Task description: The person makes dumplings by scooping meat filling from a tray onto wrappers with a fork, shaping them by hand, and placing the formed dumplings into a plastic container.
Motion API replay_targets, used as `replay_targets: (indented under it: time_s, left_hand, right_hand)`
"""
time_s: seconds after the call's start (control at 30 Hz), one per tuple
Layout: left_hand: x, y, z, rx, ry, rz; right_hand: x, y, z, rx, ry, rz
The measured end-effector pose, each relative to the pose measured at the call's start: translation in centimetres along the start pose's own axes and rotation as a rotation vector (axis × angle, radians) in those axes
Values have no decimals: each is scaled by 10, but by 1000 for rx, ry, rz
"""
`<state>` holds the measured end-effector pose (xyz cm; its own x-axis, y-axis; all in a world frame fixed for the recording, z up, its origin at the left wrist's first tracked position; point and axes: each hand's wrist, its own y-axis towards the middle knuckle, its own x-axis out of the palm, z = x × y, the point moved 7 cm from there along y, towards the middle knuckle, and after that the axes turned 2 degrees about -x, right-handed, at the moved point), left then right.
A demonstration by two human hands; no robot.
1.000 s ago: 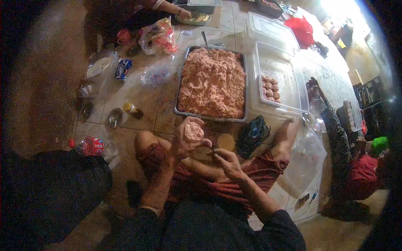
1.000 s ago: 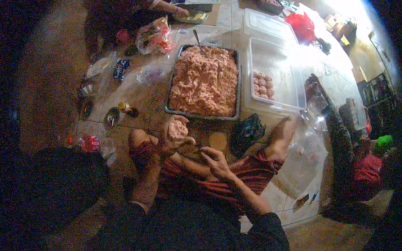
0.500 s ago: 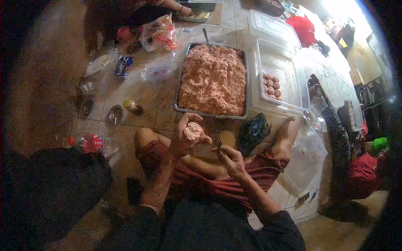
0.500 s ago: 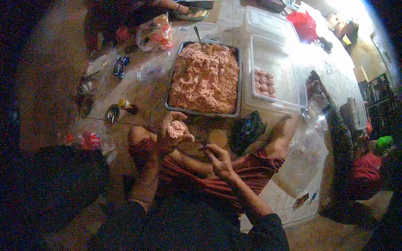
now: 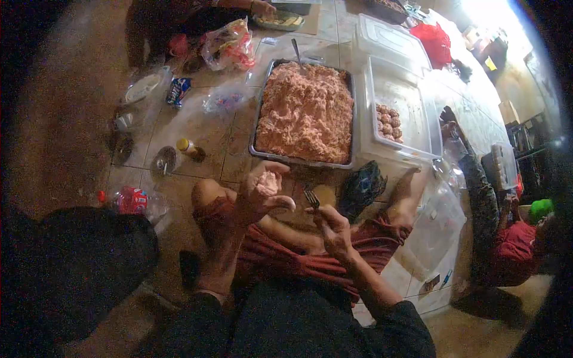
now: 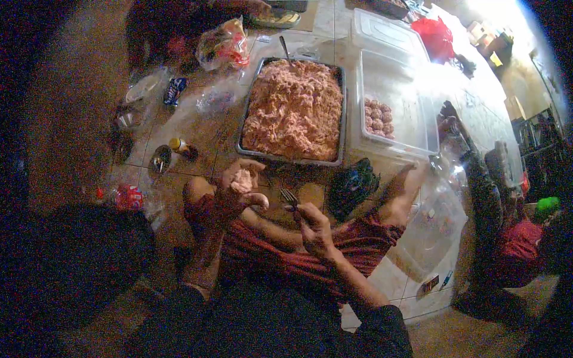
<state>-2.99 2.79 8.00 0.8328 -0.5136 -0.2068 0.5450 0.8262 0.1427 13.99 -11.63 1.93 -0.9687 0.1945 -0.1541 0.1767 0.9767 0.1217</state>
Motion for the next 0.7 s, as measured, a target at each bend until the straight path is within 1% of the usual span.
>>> replay_targets:
  time_s: [0.03, 0.07, 0.13, 0.17, 0.2, 0.27, 0.3, 0.37, 0.4, 0.43, 0.47, 0.53, 0.6, 0.63, 0.67, 0.7]
  left_hand:
    - [5, -3, -20, -114, -142, -71]
    - [4, -2, -21, -111, -141, -68]
    - [14, -2, -22, -148, -268, -236]
    - [15, -2, -22, -170, -422, -200]
    - [16, -1, -22, -167, -421, -200]
    - [7, 1, -19, -39, -217, -77]
    - [9, 2, -21, -38, -217, -76]
    - [20, 3, -24, 46, -101, -57]
    - [29, 2, -27, 42, -104, -58]
    - [33, 0, -28, 76, -74, 55]
    - [32, -2, -31, 115, -41, 170]
    - [29, 1, -50, 73, -90, 210]
    - [14, 11, -48, 100, -8, 218]
    - [8, 9, -51, 42, -214, 130]
    - [2, 6, -55, -32, -416, 56]
    - [-4, 2, -31, -64, -223, 11]
  right_hand:
    - [3, -1, 4, 21, 28, -29]
    - [7, 0, 7, 39, 56, -58]
    - [12, 1, 18, 19, 110, -83]
    - [16, 2, 18, 7, 163, -104]
    - [17, 2, 18, 4, 162, -104]
    - [21, 3, 17, 6, 121, -85]
    - [24, 5, 16, 5, 120, -86]
    - [30, 13, 4, -99, 58, -38]
    - [37, 20, -9, -94, 57, -38]
    - [39, 27, -30, -158, -78, 21]
    - [35, 30, -24, -205, -164, 30]
    - [27, 35, -13, -296, -339, 60]
    - [11, 43, -41, -216, -429, -20]
    - [-1, 40, -49, -211, -395, 97]
    - [-7, 39, -59, -215, -395, 93]
    - [-16, 38, -58, -52, -265, 114]
